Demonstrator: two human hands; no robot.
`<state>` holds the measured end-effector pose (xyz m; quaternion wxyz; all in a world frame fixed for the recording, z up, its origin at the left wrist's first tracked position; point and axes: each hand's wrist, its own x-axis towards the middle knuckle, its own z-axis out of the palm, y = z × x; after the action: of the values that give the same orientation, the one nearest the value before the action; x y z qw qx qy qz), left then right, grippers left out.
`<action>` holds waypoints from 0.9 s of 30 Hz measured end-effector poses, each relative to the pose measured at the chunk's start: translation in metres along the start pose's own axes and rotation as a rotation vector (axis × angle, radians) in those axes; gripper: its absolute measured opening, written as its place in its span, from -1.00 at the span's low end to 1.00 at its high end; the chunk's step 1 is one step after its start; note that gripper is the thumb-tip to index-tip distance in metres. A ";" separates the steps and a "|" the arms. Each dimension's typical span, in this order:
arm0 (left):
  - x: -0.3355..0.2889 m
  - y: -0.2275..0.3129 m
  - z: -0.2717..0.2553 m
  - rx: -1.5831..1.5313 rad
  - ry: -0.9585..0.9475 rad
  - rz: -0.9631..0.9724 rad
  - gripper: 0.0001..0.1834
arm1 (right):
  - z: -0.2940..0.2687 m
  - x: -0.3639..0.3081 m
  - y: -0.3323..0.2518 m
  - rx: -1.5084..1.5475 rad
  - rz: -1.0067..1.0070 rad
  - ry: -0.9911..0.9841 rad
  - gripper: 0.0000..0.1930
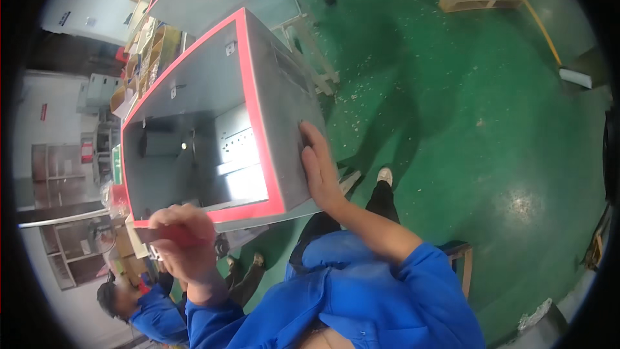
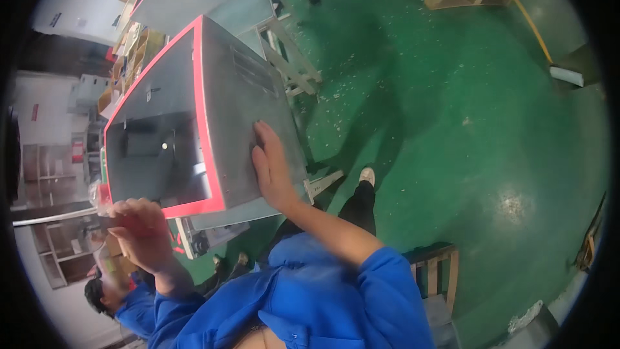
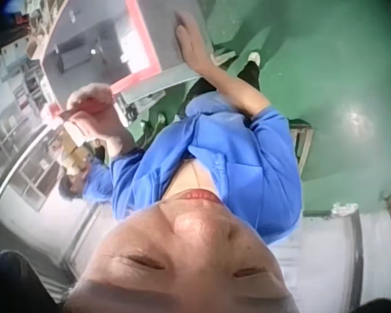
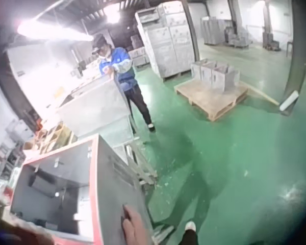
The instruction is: The person applies red protective tape to the edges of a large metal appliance casing. They use a pink plastic tool to smooth the tape and a white cloth to wipe the surface. The person handles the casing, turning it to access different sides, and applies tape to the corners and edges.
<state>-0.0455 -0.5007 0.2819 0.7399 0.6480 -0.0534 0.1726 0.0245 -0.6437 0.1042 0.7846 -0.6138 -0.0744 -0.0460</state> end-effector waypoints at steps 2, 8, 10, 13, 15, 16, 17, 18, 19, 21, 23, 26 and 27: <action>0.010 -0.010 0.040 0.156 -0.171 -0.025 -0.49 | -0.003 -0.013 -0.008 -0.024 -0.035 -0.010 -0.54; 0.031 -0.034 0.099 0.602 -0.597 0.008 -0.44 | -0.043 -0.015 -0.104 0.260 -0.403 -0.221 -0.41; 0.040 -0.036 0.112 0.636 -0.651 -0.008 -0.38 | -0.046 -0.003 -0.115 0.203 -0.410 -0.226 -0.36; 0.051 -0.035 0.117 0.767 -0.668 -0.013 -0.24 | -0.041 0.010 -0.107 0.134 -0.393 -0.325 -0.33; 0.056 -0.035 0.107 0.945 -0.693 0.076 -0.05 | -0.044 0.017 -0.108 0.024 -0.330 -0.323 -0.41; 0.055 -0.039 0.099 0.941 -0.598 0.071 -0.02 | -0.051 0.021 -0.108 -0.039 -0.186 -0.379 -0.45; 0.055 -0.043 0.092 0.936 -0.504 0.065 0.00 | -0.058 0.026 -0.104 -0.102 -0.040 -0.434 -0.49; 0.061 -0.041 0.085 0.899 -0.427 0.015 0.02 | -0.061 0.031 -0.091 -0.087 0.136 -0.333 -0.56; 0.070 -0.043 0.077 0.871 -0.378 -0.002 -0.06 | -0.063 0.037 -0.072 -0.078 0.312 -0.223 -0.62; 0.092 -0.045 0.058 0.825 -0.364 -0.047 -0.17 | -0.077 0.048 -0.016 -0.180 0.138 -0.088 -0.67; 0.111 -0.052 0.048 0.722 -0.310 -0.128 -0.26 | -0.083 0.060 0.025 -0.293 0.224 -0.088 -0.68; 0.126 -0.072 0.050 0.501 -0.117 -0.380 -0.29 | -0.085 0.079 0.077 -0.254 0.387 -0.183 -0.67; 0.129 -0.077 0.051 0.467 -0.129 -0.409 -0.30 | -0.084 0.087 0.085 -0.200 0.411 -0.208 -0.67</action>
<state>0.1078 -0.5342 0.2564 0.5854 0.8074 0.0725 -0.0136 0.1295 -0.7033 0.0186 0.7012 -0.6919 -0.0234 0.1706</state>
